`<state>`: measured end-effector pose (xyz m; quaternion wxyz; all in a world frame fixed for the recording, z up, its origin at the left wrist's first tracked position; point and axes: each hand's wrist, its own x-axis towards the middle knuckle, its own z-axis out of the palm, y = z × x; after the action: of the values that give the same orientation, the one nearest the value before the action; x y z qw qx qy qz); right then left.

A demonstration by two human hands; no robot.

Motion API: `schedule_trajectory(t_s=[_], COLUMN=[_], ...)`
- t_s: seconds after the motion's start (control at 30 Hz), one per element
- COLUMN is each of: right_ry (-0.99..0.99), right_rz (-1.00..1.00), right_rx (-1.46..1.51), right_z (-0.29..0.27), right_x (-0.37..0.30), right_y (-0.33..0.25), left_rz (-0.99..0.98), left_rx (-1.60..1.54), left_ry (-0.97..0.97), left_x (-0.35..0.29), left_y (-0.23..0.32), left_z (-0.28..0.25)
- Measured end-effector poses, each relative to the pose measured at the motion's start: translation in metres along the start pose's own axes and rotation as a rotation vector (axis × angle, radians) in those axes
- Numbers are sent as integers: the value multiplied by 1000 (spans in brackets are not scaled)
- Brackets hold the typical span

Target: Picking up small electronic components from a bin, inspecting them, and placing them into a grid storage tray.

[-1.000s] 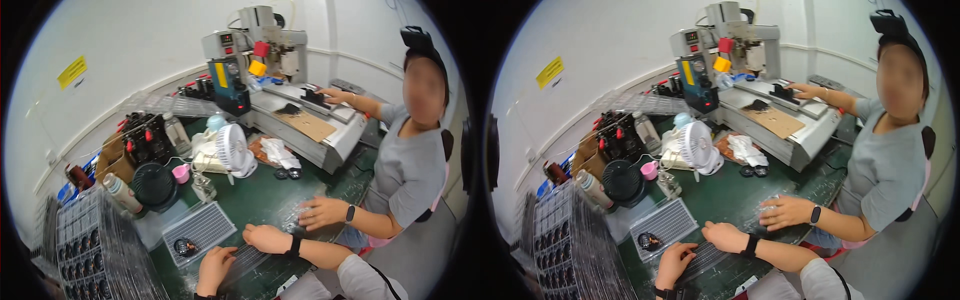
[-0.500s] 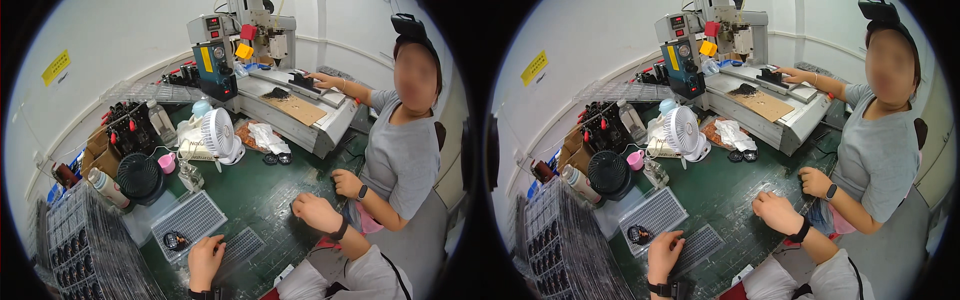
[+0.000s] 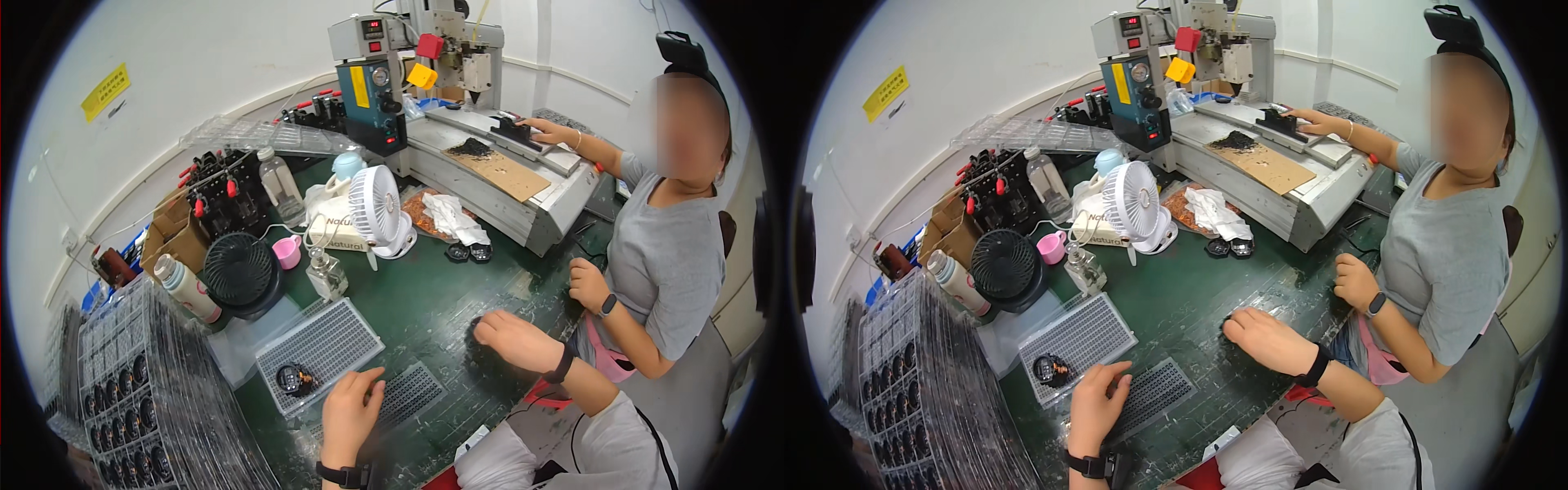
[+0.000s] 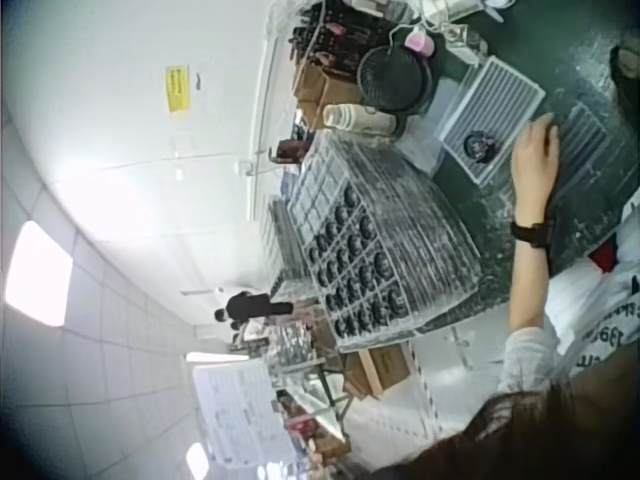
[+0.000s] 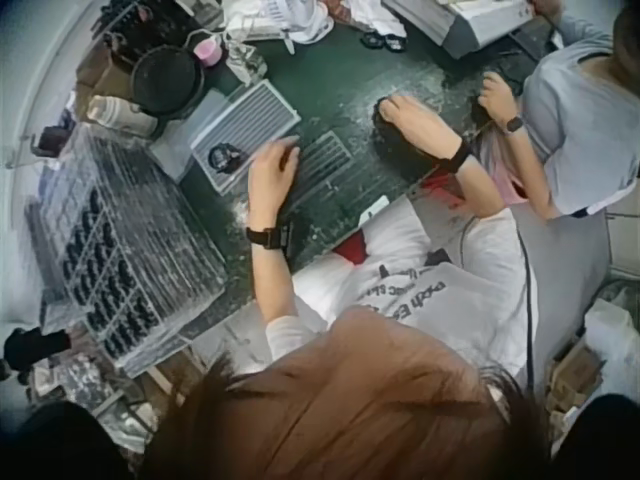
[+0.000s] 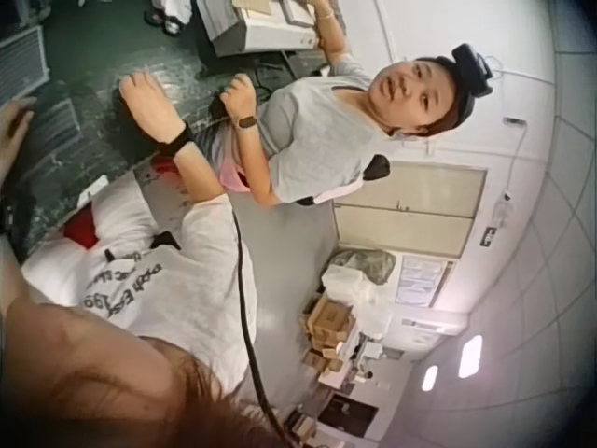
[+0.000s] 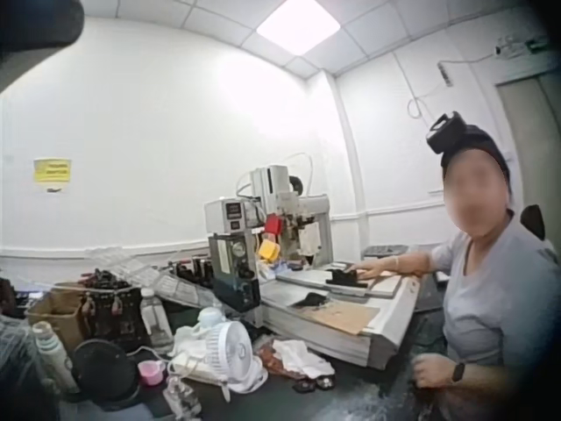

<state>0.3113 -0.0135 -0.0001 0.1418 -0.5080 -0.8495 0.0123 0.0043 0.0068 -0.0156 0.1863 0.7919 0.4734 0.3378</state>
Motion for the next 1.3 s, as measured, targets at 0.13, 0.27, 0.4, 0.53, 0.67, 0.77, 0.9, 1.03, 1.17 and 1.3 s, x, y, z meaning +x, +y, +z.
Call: schedule_trajectory(t_s=[0.13, 0.27, 0.4, 0.53, 0.67, 0.77, 0.9, 1.03, 1.17, 1.3], right_ry=[83, 151, 296, 261, 384, 302, 71, 30, -34, -62], right_rz=[-185, -340, -388, -396, -375, -117, -2, 54, 92, 85], right_rx=[278, 380, 475, 561, 700, 875, 1330, 1486, 1574, 1589], right_z=[-6, 8, 36, 44, 28, 14, 26, 34, 39, 44], right_x=[47, 86, 106, 104, 96, 96, 98, 97, 98, 96], right_y=[-49, -93, -108, -109, -101, -87, -79, -80, -81, -85], left_rz=[-20, -225, -356, -309, -400, -466, -532, -521, -613, -758], left_rx=[-193, -523, -671, -805, -984, -1119, -1198, -1241, -1427, -1412], left_ry=[-38, 188, 293, 384, 458, 282, 201, 195, 159, 145], left_x=[1, -7, -8, -6, 1, 5, 10, 6, 4, 7], left_y=[18, 14, 2, -2, -2, -9, 0, -1, -11, -3], left_z=[8, 35, 35, 39, 36, 25, 8, 0, 0, -3])
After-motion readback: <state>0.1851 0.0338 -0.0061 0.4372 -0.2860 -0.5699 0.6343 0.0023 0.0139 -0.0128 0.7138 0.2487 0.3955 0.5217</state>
